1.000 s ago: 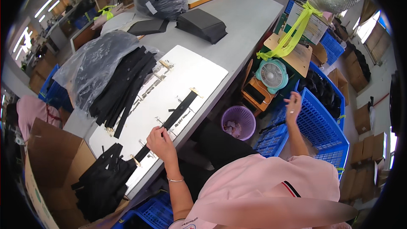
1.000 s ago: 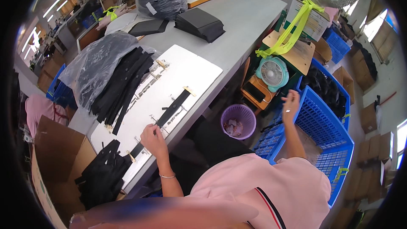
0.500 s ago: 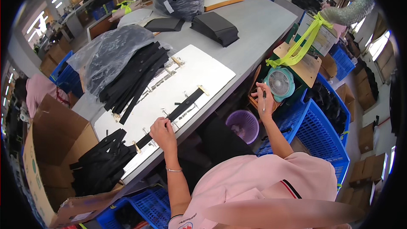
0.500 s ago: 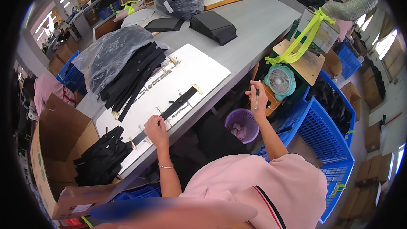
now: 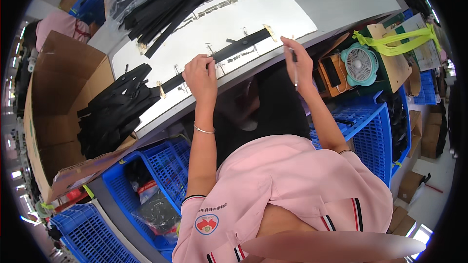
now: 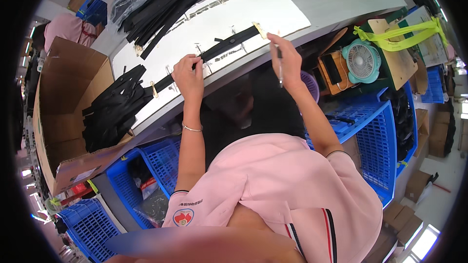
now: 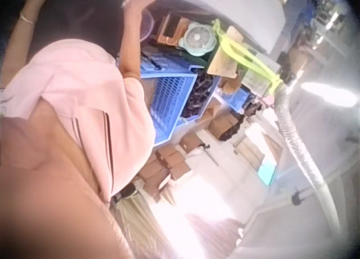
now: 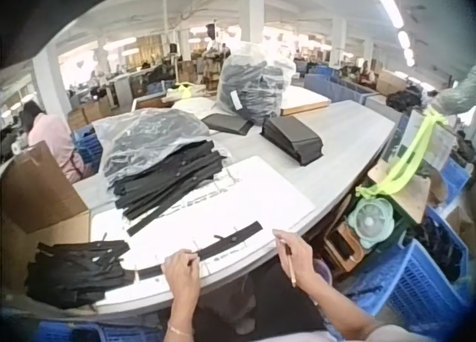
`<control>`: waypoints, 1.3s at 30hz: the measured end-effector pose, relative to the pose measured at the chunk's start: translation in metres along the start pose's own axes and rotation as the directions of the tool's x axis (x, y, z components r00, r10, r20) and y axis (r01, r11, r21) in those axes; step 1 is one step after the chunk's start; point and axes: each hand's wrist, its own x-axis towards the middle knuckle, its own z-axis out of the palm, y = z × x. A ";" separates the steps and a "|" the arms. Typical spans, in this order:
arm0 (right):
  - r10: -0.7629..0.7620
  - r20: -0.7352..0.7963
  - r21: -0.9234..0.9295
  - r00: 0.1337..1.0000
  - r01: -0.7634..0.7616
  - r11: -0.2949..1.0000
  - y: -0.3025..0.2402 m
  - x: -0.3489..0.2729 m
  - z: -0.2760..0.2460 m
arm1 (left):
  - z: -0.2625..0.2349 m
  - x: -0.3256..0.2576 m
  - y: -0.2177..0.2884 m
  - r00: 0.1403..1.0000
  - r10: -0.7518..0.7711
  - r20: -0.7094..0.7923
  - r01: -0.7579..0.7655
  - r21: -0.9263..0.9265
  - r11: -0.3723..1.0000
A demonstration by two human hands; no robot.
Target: Marking positions on black straps using a pen and a template on a workbench.
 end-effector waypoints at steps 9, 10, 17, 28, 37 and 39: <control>-0.276 0.200 -0.223 0.940 0.318 0.921 -0.005 0.015 0.040 | -0.006 -0.001 0.007 0.998 -0.041 0.037 0.041 0.005 0.999; -0.273 0.205 -0.225 0.940 0.317 0.922 -0.006 0.013 0.041 | -0.007 -0.001 0.006 0.998 -0.046 0.044 0.045 0.009 0.999; -0.291 0.179 -0.336 0.940 0.336 0.880 0.000 0.008 0.043 | -0.005 0.001 0.004 0.996 -0.055 0.065 0.054 0.018 0.998; -0.336 0.134 -0.361 0.932 0.361 0.859 0.009 0.008 0.050 | 0.046 0.027 0.055 0.996 0.035 0.077 -0.016 -0.235 0.972; -0.253 0.184 -0.220 0.950 0.291 0.931 0.008 0.030 0.035 | 0.067 0.031 0.058 0.991 0.094 0.094 -0.073 -0.199 0.977; -0.271 0.166 -0.122 0.948 0.292 0.949 -0.002 0.048 0.034 | 0.067 0.031 0.058 0.990 0.096 0.100 -0.077 -0.180 0.981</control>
